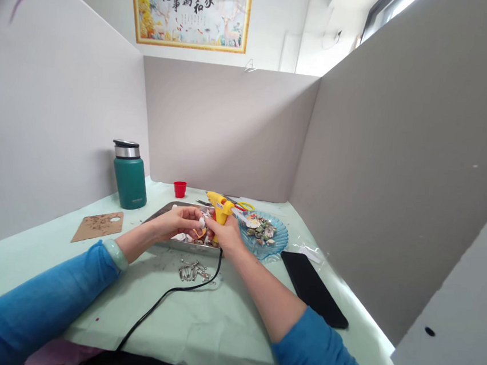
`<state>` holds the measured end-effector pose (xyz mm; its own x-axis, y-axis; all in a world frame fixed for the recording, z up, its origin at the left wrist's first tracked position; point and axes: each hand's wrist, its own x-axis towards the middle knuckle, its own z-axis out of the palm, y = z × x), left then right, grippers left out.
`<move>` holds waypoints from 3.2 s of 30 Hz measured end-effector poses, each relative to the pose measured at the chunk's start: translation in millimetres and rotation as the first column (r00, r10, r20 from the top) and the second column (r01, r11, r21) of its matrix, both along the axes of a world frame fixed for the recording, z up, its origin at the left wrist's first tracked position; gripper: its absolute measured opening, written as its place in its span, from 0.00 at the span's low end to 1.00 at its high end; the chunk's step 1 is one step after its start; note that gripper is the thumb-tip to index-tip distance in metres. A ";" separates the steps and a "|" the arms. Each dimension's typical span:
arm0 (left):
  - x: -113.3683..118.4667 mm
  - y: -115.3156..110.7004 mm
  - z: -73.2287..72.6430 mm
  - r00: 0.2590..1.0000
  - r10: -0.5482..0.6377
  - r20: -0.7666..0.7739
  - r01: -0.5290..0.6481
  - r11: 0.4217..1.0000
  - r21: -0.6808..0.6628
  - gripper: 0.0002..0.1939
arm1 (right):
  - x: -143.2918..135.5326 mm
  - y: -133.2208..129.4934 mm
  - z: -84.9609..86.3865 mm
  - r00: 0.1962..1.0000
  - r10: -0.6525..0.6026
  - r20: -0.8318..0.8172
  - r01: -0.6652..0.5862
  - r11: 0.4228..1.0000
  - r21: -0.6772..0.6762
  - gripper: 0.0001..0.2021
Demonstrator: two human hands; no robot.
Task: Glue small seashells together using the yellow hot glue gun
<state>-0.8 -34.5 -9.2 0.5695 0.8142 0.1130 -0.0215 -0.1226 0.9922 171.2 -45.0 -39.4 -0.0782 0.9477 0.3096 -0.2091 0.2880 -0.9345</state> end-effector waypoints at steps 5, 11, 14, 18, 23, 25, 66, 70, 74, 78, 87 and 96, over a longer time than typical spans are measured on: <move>-0.7 2.2 -1.8 0.998 -0.052 0.029 0.052 0.998 -0.016 0.15 | 1.1 -3.3 3.9 0.999 0.036 -0.014 -0.036 0.999 0.005 0.20; -3.0 5.4 -4.4 0.996 -0.066 0.062 0.068 0.997 -0.036 0.15 | 1.2 -3.1 4.3 0.999 0.047 -0.010 -0.047 0.999 0.024 0.19; -3.1 5.7 -4.1 0.994 -0.043 0.098 0.049 0.997 -0.055 0.15 | 1.0 -3.4 4.3 0.999 0.047 -0.026 -0.046 0.998 0.034 0.18; -2.9 6.4 -4.3 0.991 0.000 0.134 0.011 0.997 -0.080 0.15 | 1.4 -6.1 6.4 0.998 0.052 -0.028 -0.051 0.998 0.029 0.18; -3.0 7.9 -5.6 0.988 0.049 0.150 -0.034 0.995 -0.097 0.16 | 1.3 -6.4 6.2 0.999 0.049 -0.005 -0.049 0.999 0.017 0.18; -2.6 8.1 -5.9 0.987 0.055 0.150 -0.040 0.995 -0.096 0.16 | 0.9 -5.5 5.2 0.999 0.046 -0.009 -0.046 0.999 0.012 0.18; -9.5 18.2 -2.7 0.974 0.164 -0.155 -0.105 0.938 0.331 0.14 | -0.4 -3.3 3.3 0.998 -0.053 0.031 0.053 0.999 0.000 0.17; -7.9 12.5 -0.1 0.975 0.192 -0.111 -0.159 0.955 0.250 0.15 | -0.9 -3.4 3.2 0.998 -0.065 0.018 0.065 0.998 -0.005 0.16; -8.8 11.6 0.4 0.983 0.171 -0.071 -0.155 0.968 0.195 0.14 | -1.7 -4.6 4.0 0.997 -0.071 0.014 0.071 0.997 -0.012 0.15; -9.6 13.0 -0.6 0.984 0.168 -0.065 -0.155 0.973 0.168 0.14 | -2.1 -6.1 5.2 0.997 -0.076 0.009 0.077 0.997 -0.025 0.15; -9.2 13.7 -0.8 0.985 0.155 -0.078 -0.142 0.979 0.146 0.14 | -0.1 -3.9 3.6 0.999 -0.049 0.017 0.049 0.999 -0.007 0.16; -6.6 17.8 -4.3 0.959 0.248 -0.137 -0.218 0.955 0.203 0.14 | -0.9 -7.9 8.2 0.999 -0.033 -0.008 0.033 0.999 -0.010 0.17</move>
<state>-7.3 -16.6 -13.5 0.3894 0.8997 0.1972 0.1853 -0.2863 0.9401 170.3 -52.9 -31.2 -0.0438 0.9527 0.3007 -0.2074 0.2858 -0.9356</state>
